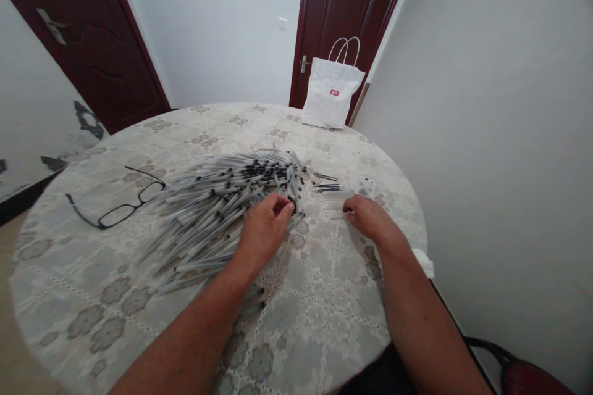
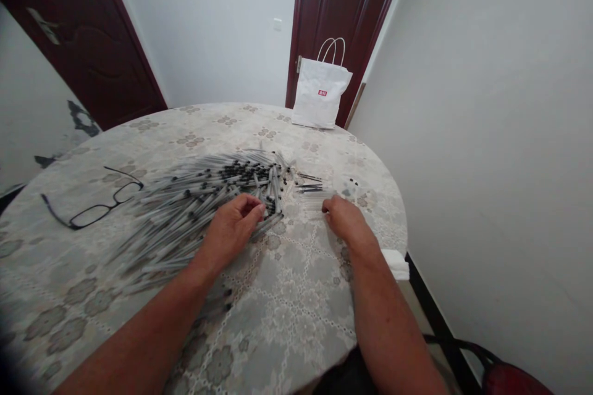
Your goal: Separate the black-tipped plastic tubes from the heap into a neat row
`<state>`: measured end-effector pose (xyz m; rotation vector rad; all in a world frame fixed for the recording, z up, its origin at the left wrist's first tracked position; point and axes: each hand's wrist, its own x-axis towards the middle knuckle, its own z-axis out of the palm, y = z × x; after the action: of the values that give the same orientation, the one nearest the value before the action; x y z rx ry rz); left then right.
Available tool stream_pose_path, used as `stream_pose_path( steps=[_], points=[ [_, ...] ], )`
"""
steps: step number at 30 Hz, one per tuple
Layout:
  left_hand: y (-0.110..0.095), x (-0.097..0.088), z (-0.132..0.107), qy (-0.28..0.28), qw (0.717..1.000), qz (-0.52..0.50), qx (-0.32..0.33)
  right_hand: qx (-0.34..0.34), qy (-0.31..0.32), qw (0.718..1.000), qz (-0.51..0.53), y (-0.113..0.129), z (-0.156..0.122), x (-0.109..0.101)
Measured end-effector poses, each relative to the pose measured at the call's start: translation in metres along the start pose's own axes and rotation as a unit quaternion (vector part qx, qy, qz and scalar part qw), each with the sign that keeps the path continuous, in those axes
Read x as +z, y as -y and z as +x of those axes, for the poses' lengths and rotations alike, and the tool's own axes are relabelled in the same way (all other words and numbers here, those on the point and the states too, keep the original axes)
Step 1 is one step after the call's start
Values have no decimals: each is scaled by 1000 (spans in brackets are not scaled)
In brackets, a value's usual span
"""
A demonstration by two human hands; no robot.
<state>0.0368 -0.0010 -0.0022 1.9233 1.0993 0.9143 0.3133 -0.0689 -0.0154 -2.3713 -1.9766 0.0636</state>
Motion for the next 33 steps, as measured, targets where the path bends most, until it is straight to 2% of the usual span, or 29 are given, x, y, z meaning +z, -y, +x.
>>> stream_pose_path(
  steps=[3, 6, 11, 16, 24, 28, 31, 33],
  points=[
    [3, 3, -3, 20, 986, 155, 56, -2, -7, 1000, -5, -1, 5, 8],
    [6, 8, -6, 65, 954, 280, 83, -7, -8, 1000, 1, 3, 8, 12],
    [7, 14, -11, 116, 909, 390, 88, 6, -34, 999, 10, 2, 13, 17],
    [6, 19, -15, 147, 893, 415, 98, 2, -40, 999, 15, 2, 16, 21],
    [9, 26, -18, 165, 889, 416, 95, -30, -79, 994, 64, 10, 15, 14],
    [9, 28, -21, 155, 891, 411, 110, -109, -105, 978, 143, 23, 10, 8],
    [6, 29, -21, 140, 895, 408, 113, -191, -79, 951, 230, 36, 5, 5],
    [4, 28, -19, 125, 901, 398, 120, -218, -52, 934, 279, 44, 2, 3]
  ],
)
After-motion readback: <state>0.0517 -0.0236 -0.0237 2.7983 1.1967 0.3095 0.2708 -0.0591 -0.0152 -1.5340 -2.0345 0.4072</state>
